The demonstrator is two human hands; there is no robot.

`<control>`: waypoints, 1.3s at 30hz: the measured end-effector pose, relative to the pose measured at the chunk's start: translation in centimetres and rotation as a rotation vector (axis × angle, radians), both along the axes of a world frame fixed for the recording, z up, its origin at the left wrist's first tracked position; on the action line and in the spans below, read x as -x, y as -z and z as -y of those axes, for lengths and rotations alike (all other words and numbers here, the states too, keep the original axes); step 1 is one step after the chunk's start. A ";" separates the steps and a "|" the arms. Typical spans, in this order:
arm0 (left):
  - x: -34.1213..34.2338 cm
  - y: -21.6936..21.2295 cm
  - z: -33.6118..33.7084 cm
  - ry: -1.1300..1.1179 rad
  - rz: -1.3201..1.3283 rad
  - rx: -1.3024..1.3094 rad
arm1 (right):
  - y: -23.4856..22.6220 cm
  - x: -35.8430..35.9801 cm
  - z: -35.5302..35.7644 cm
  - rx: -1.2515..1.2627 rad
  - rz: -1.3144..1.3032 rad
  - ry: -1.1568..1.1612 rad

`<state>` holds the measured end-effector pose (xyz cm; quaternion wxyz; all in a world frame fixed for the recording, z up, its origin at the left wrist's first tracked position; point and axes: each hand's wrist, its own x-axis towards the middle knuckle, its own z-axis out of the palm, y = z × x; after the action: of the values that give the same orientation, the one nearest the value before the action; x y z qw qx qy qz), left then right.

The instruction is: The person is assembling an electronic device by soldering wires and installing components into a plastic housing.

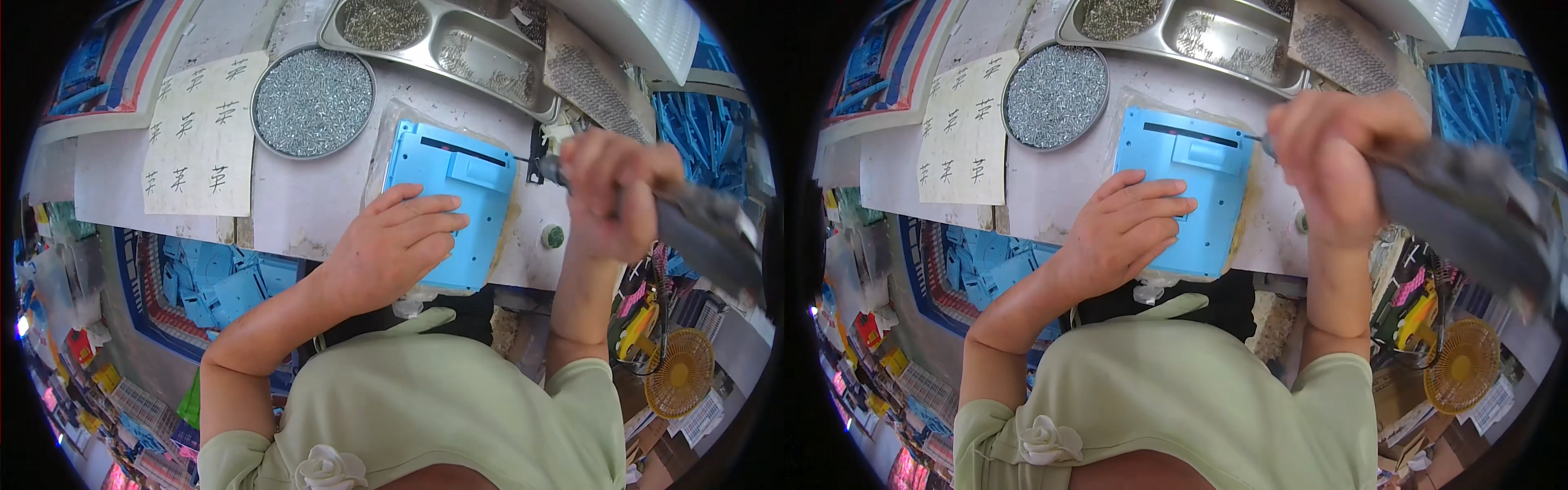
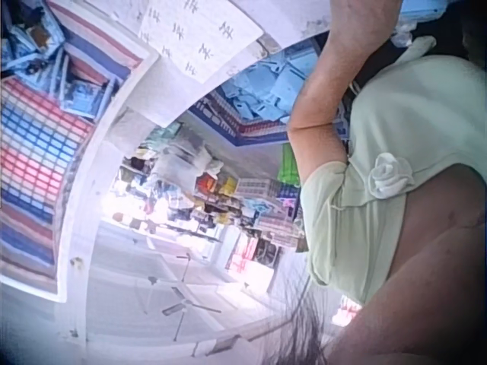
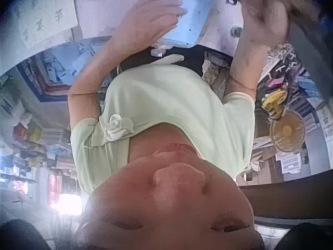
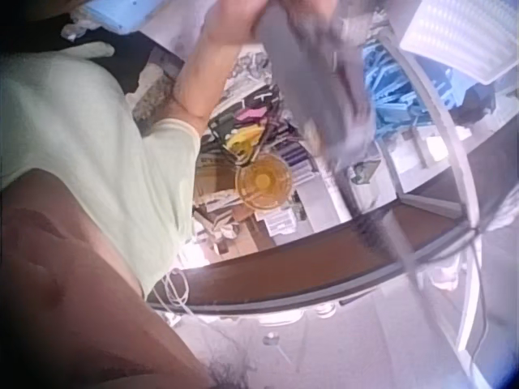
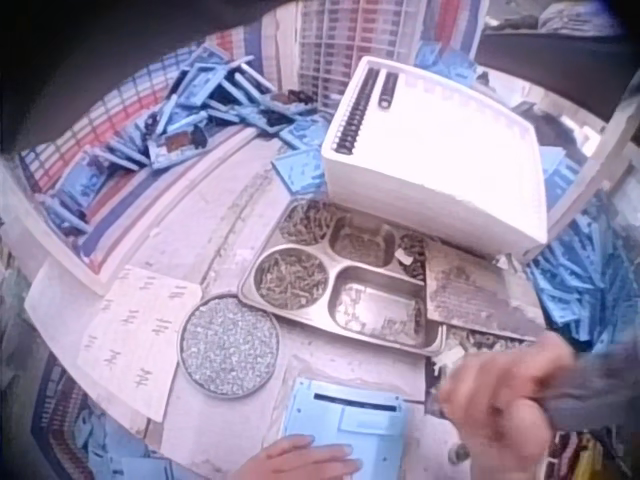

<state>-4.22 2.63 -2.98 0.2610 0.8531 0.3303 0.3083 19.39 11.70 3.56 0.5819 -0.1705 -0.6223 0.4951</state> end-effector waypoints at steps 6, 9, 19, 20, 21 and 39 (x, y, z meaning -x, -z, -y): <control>0.0 0.2 0.0 -0.020 0.002 0.006 | 0.7 0.3 -0.6 0.048 0.041 -0.034; 0.0 0.4 0.2 -0.021 0.000 0.002 | 0.2 0.4 -0.9 0.016 0.037 -0.067; -0.2 0.4 0.3 -0.035 0.029 0.024 | 2.1 0.9 -1.4 0.107 0.101 -0.068; -0.3 0.4 0.3 -0.040 0.037 0.025 | 1.6 0.8 -1.5 0.129 0.130 -0.093; -0.2 0.5 0.3 -0.052 0.074 0.051 | 0.9 0.8 -1.5 0.116 0.110 -0.095; 1.2 -0.6 0.7 -0.298 0.461 0.077 | -5.3 5.9 3.7 0.156 0.027 -0.334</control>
<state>-5.41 1.97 -2.41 0.3132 0.6921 0.3953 0.5164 13.51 7.99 8.87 0.4681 -0.1161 -0.6095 0.6293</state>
